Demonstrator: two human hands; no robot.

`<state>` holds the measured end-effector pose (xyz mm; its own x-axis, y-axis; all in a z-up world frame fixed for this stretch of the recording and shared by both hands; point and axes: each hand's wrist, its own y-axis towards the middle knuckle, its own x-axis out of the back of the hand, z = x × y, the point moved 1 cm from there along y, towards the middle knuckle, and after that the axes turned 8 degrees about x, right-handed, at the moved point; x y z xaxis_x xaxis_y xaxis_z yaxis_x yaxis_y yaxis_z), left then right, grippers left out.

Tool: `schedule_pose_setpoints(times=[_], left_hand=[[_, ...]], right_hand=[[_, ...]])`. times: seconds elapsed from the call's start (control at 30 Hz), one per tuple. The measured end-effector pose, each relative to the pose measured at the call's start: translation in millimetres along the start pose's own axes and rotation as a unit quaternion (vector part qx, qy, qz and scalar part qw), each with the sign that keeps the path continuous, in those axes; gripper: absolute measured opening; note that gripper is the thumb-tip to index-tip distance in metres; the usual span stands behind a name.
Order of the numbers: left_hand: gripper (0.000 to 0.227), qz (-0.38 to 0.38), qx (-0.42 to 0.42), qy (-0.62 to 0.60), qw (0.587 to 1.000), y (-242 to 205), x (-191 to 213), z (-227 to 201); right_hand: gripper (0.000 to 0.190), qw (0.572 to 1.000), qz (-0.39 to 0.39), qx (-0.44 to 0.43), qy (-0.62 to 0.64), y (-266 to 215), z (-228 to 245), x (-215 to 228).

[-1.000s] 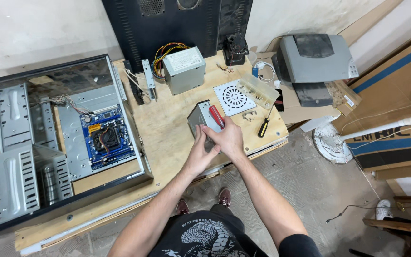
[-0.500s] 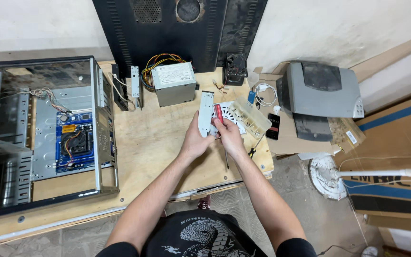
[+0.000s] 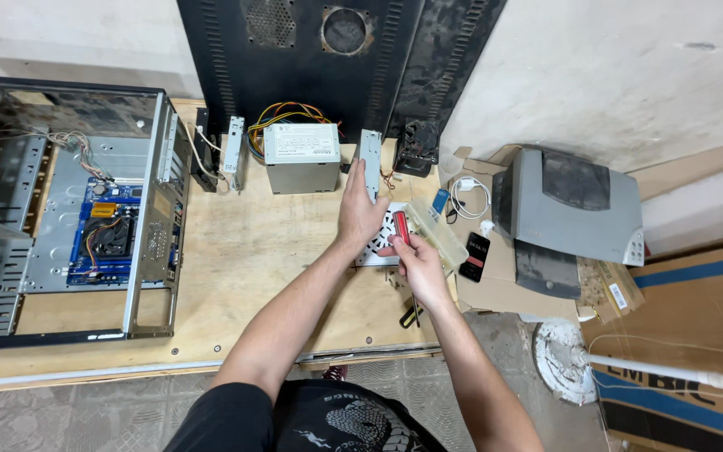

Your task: The person removes a power supply unit from a desktop computer case using a screwdriver, then detaches and removes a graphics card from the motherboard. The components are placed on the workbench beside the case.

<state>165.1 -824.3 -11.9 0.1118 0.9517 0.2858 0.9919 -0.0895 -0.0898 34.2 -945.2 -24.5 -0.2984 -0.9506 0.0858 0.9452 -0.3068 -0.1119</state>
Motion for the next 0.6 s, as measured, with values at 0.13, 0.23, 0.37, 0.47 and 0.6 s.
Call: schedule_pose_setpoints(times=[0.13,0.23,0.37,0.47,0.6], left_hand=[[0.088,-0.008,0.004,0.010,1.000,23,-18,11],[0.089,-0.017,-0.023,0.022,0.999,42,-34,26],[0.088,-0.046,-0.052,0.024,0.997,69,-52,46],[0.090,-0.041,-0.054,0.021,0.997,74,-51,43],[0.090,-0.015,-0.082,0.039,0.996,86,-50,50]], right_hand=[[0.035,1.000,0.019,0.006,0.001,-3,-4,15],[0.035,1.000,0.023,0.008,0.007,1,-13,26],[0.035,0.999,0.027,0.011,0.016,5,-18,30],[0.035,0.999,0.029,0.010,0.020,3,-14,28],[0.034,0.999,0.028,0.011,0.026,-2,3,19]])
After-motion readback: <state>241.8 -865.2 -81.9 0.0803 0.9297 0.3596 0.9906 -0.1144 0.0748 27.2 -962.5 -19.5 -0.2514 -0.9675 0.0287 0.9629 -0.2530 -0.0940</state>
